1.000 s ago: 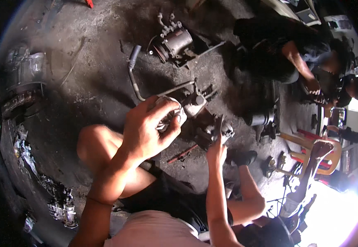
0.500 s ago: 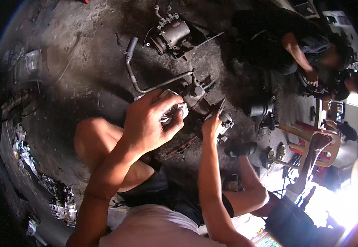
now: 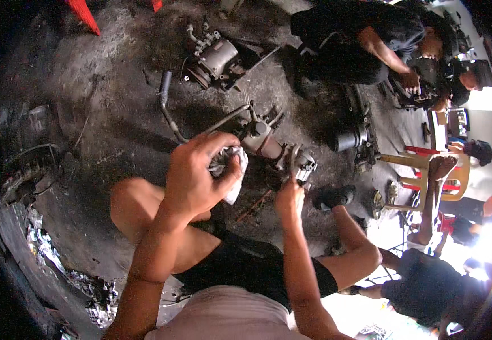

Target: The person handles and wipes a mechanical part with a cloth while sitting on the floor.

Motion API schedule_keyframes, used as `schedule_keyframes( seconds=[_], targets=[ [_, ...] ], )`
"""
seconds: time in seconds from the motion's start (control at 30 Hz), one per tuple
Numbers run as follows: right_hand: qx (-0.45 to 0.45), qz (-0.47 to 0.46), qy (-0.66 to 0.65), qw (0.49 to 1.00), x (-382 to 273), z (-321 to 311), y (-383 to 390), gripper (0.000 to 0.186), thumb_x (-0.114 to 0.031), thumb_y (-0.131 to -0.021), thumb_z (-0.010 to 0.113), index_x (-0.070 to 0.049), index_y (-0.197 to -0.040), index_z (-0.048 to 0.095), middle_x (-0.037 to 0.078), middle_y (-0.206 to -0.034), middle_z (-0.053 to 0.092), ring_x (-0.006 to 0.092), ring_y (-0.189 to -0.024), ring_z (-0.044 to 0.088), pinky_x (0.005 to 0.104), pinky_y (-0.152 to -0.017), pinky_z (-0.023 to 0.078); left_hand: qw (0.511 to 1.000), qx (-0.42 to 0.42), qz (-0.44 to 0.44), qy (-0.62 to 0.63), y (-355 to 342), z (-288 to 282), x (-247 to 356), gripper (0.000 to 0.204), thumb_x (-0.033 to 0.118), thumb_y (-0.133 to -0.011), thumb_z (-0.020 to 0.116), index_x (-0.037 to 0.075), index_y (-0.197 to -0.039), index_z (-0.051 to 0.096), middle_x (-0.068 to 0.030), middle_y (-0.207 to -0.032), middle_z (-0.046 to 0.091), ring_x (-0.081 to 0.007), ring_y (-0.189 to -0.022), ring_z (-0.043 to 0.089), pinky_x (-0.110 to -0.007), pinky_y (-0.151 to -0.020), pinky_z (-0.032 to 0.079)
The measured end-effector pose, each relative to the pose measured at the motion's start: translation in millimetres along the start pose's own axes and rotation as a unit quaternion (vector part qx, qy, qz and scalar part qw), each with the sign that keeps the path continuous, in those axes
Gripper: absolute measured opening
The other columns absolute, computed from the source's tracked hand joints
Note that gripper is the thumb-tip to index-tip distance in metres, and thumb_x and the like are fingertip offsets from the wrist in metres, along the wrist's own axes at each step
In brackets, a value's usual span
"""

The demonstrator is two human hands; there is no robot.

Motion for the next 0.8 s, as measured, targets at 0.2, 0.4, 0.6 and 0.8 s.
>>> schedule_keyframes(
  seconds=[0.2,0.4,0.6,0.8],
  targets=[
    [-0.040,0.026,0.153,0.987,12.3,30.1,-68.3,0.057,-0.007,-0.082,0.050,-0.005,-0.137,0.034,0.025,-0.089,0.063,0.0369,-0.082,0.065,0.0452,-0.069,0.053,0.999,-0.036,-0.013,0.003,-0.6,9.2,5.9,0.017,0.013,-0.075,0.065,0.004,-0.090,0.062,-0.0158,-0.084,0.064,-0.0341,-0.076,0.063,-0.039,-0.067,0.049],
    [0.077,-0.078,0.109,0.988,25.4,11.2,-25.5,0.060,-0.004,-0.077,0.051,-0.014,-0.135,0.042,0.026,-0.087,0.063,0.0407,-0.084,0.063,0.0486,-0.073,0.050,0.999,-0.007,-0.032,-0.014,-3.6,4.1,14.7,0.019,0.018,-0.079,0.066,0.002,-0.089,0.063,-0.0158,-0.079,0.065,-0.0301,-0.072,0.065,-0.036,-0.064,0.049],
    [0.038,0.043,-0.012,0.998,90.7,-24.5,-121.5,0.031,-0.016,-0.083,0.053,-0.012,-0.113,0.062,0.024,-0.091,0.064,0.0367,-0.085,0.064,0.0432,-0.071,0.051,0.995,-0.055,-0.083,0.002,-1.6,35.4,-11.5,0.020,0.028,-0.078,0.066,0.008,-0.080,0.064,-0.0163,-0.066,0.063,-0.0319,-0.063,0.063,-0.041,-0.059,0.049],
    [0.193,-0.048,-0.174,0.965,56.7,-84.6,-14.9,0.057,-0.009,-0.082,0.056,-0.009,-0.135,0.035,0.023,-0.090,0.064,0.0382,-0.079,0.064,0.0432,-0.068,0.051,0.983,-0.155,-0.081,0.054,26.6,126.9,-44.8,0.025,0.030,-0.084,0.065,0.005,-0.084,0.066,-0.0060,-0.064,0.066,-0.0130,-0.052,0.060,-0.029,-0.050,0.048]
  ],
)
Point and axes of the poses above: each hand's wrist, its own y-axis away from the middle knuckle, its own z-axis out of the palm, x = y × z, the point moved 10 cm from there along -y, towards the middle knuckle
